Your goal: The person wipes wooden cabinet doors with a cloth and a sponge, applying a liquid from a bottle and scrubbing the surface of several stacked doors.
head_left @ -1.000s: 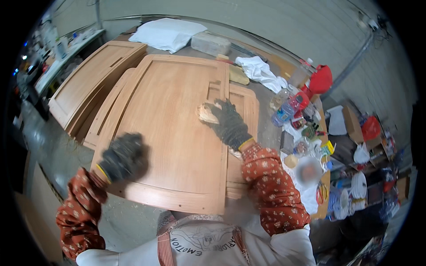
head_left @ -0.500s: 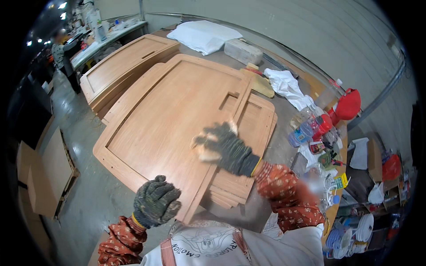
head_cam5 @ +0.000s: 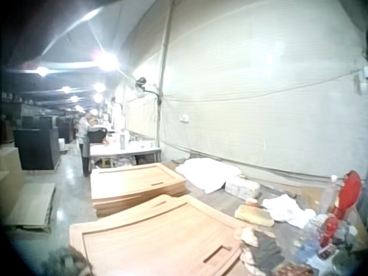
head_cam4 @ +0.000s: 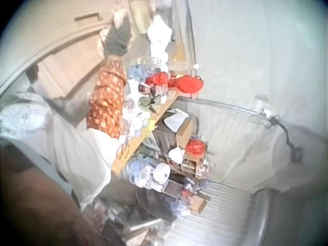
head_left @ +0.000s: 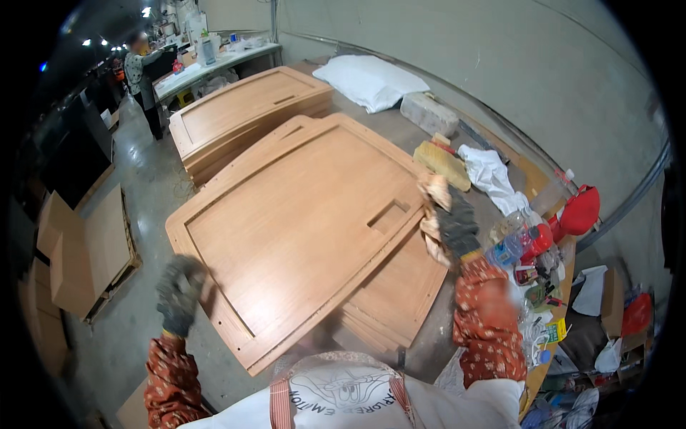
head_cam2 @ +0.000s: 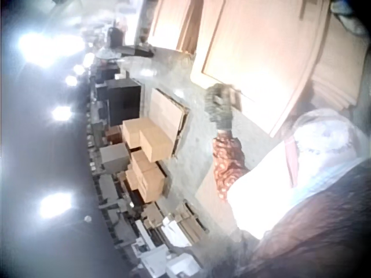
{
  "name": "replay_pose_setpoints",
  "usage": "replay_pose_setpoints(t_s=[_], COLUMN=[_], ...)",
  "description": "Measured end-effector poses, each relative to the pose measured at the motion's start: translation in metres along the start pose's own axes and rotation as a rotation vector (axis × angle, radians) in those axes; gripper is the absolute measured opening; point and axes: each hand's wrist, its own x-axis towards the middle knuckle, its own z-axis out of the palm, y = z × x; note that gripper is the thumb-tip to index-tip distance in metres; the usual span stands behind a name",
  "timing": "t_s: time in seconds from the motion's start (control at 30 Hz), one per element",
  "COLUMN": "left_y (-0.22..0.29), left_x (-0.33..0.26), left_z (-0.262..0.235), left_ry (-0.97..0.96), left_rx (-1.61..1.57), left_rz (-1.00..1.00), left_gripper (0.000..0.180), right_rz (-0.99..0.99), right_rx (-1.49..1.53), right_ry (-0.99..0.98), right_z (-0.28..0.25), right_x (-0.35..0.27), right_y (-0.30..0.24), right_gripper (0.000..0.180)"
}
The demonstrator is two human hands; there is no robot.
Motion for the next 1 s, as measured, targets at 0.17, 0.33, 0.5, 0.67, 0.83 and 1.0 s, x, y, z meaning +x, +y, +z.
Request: replay_pose_setpoints(t_s=[0.17, 0.33, 0.5, 0.67, 0.83, 1.0], left_y=[-0.083, -0.169, -0.146, -0.150, -0.018, 0.025], left_x=[0.059, 0.068, 0.104, 0.180, 0.250, 0.254], left_z=[0.002, 0.035, 0.018, -0.051, -0.081, -0.077], left_ry=[0.285, 0.041, 0.125, 0.035, 0.134, 0.272], left_rx=[-0.661, -0.597, -0.921, -0.946, -0.723, -0.317], left_rz=[-0.835, -0.245, -0.394, 0.033, 0.266, 0.534], left_gripper=[0.037, 0.029, 0.028, 0.038, 0.038, 0.043], right_rz=[-0.199, 0.261, 0.058, -0.155, -0.480, -0.678], right_rx=[-0.667, -1.123, -0.977, -0.780, -0.987, -1.110], right_ry=[0.417, 0.276, 0.290, 0.317, 0.519, 0.628], right_z=[-0.084, -0.090, -0.086, -0.073, -0.087, -0.117], right_x=[-0.048, -0.094, -0.095, -0.041, 0.010, 0.015], right_y=[0.031, 0.037, 0.026, -0.056, -0.134, -0.181], right_gripper=[0.057, 0.077, 0.081, 0.082, 0.087, 0.091])
